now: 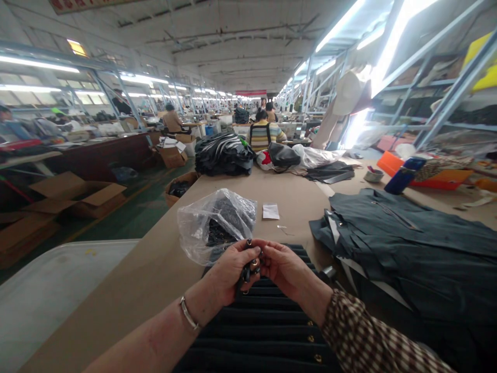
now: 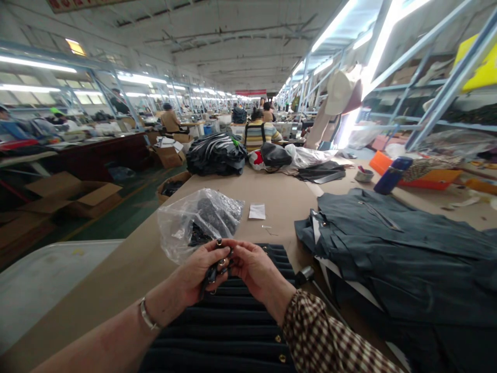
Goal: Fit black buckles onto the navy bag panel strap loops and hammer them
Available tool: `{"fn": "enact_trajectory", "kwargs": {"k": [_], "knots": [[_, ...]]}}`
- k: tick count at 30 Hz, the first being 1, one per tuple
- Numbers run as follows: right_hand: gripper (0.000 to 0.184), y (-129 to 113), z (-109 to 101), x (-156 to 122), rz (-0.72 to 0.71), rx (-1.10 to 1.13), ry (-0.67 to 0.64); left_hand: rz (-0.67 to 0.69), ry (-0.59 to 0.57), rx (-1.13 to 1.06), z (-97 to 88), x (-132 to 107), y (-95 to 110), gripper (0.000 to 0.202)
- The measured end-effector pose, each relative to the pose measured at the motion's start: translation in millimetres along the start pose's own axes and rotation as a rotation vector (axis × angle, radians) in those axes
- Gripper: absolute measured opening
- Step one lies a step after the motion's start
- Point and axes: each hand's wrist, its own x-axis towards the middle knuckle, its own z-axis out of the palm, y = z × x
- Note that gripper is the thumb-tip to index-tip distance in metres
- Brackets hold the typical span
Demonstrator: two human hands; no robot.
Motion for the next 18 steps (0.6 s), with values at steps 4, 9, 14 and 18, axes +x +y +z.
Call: {"fn": "enact_trajectory", "kwargs": {"k": [4, 9, 14, 18], "knots": [[0.028, -3, -3, 1, 0.033, 0.009, -0.087, -0.007, -0.011, 0.053, 0.0, 8, -1, 0.039], [0.029, 0, -9, 9, 0.03, 0.003, -0.082, 0.003, -0.007, 0.166, 2.2, 13, 0, 0.05], [0.032, -12, -17, 22, -0.086, -0.062, 0.086, 0.046, 0.085, 0.228, 4.7, 20, 8, 0.049], [0.024, -43, -31, 34, -0.088, -0.597, 0.155, 0.158, 0.179, 0.444, 2.1, 42, 17, 0.031]]}}
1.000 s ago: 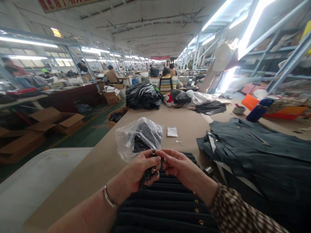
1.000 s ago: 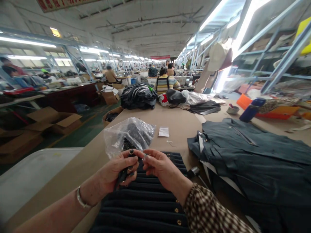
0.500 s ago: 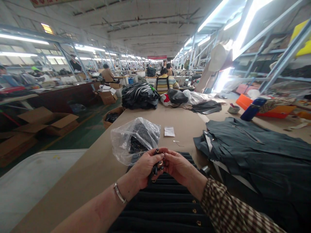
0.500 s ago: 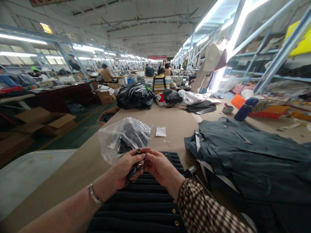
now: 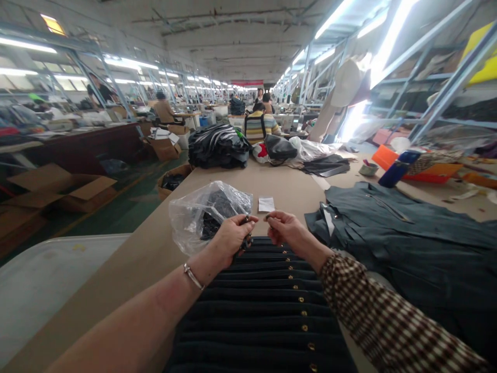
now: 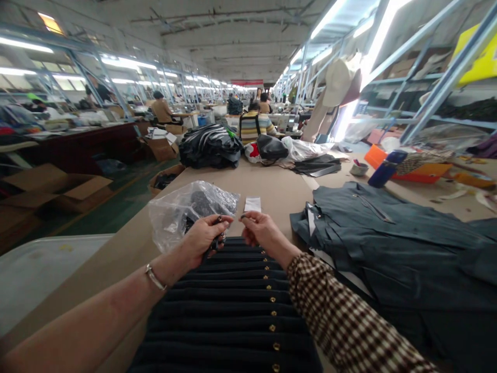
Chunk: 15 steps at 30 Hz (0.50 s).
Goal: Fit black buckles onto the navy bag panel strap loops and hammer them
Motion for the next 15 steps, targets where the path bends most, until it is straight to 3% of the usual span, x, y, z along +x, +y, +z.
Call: {"fn": "enact_trajectory", "kwargs": {"k": [2, 5, 11, 15], "knots": [[0.016, -6, -11, 8, 0.014, -0.238, -0.064, 0.037, 0.001, 0.113, 1.4, 14, 1, 0.022], [0.009, -8, -21, 16, 0.001, -0.425, -0.114, 0.03, -0.045, 0.202, 5.5, 31, 2, 0.018], [0.02, -2, -37, 24, 0.089, -0.517, -0.102, 0.018, -0.116, 0.427, 15.1, 52, 0, 0.015], [0.025, 12, -57, 30, 0.105, -0.569, -0.069, 0.006, -0.127, 0.61, 31.1, 67, -6, 0.018]]}}
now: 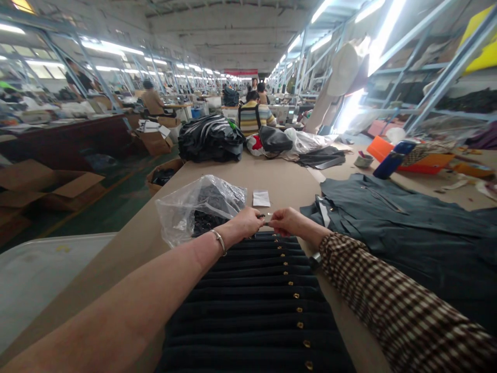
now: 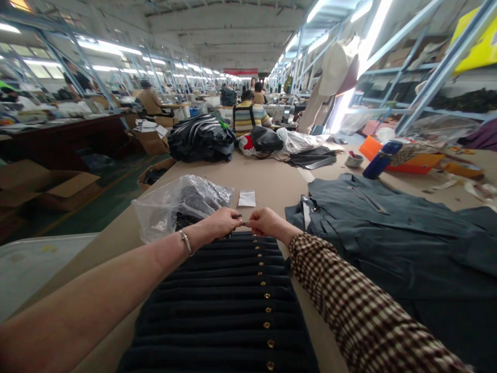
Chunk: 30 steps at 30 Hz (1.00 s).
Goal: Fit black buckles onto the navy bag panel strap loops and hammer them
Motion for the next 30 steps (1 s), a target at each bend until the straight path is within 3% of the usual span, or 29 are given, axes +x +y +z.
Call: {"fn": "enact_trajectory", "kwargs": {"k": [6, 13, 21, 30], "knots": [[0.006, 28, -9, 7, 0.065, -0.086, -0.003, -0.125, -0.131, 0.242, 22.2, 28, 1, 0.02], [0.014, 33, -5, 13, 0.089, -0.339, 0.036, -0.208, -0.265, 0.399, 23.2, 33, -1, 0.027], [0.02, 34, -5, 13, 0.023, -0.629, 0.065, -0.197, -0.296, 0.461, 26.2, 36, 2, 0.028], [0.021, 29, -4, 13, -0.058, -0.764, 0.014, -0.167, -0.28, 0.474, 29.1, 41, -7, 0.029]]}}
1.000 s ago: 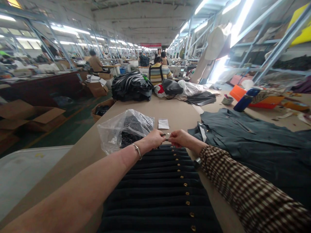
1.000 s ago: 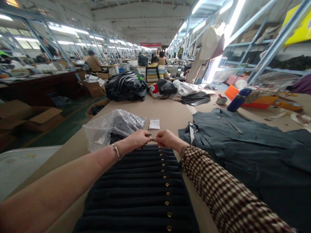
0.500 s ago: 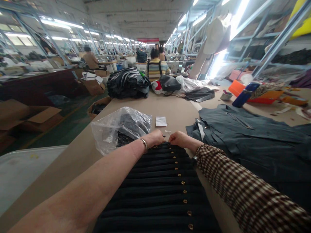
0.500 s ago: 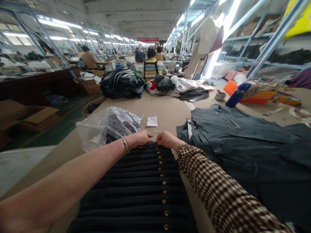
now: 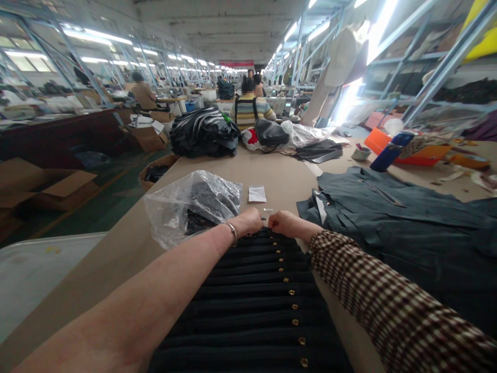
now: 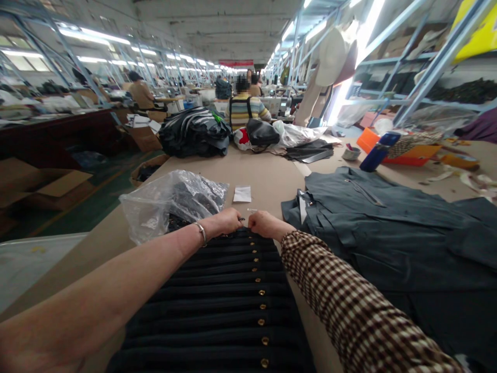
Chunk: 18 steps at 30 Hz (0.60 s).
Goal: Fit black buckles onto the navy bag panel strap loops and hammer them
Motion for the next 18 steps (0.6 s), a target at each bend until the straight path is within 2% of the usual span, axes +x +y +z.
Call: {"fn": "enact_trajectory", "kwargs": {"k": [8, 10, 13, 18], "knots": [[0.034, -5, -4, 1, -0.029, 0.042, -0.009, -0.002, 0.053, -0.043, 2.2, -5, -8, 0.031], [0.03, -4, -3, 1, -0.02, 0.079, 0.037, 0.003, 0.067, -0.053, -0.5, -8, -10, 0.029], [0.014, -7, -3, 3, -0.004, 0.165, 0.157, 0.019, 0.088, -0.07, -6.7, -14, -13, 0.027], [0.016, -26, 1, 5, -0.019, 0.356, 0.266, 0.071, 0.115, -0.139, -15.1, -27, -12, 0.022]]}}
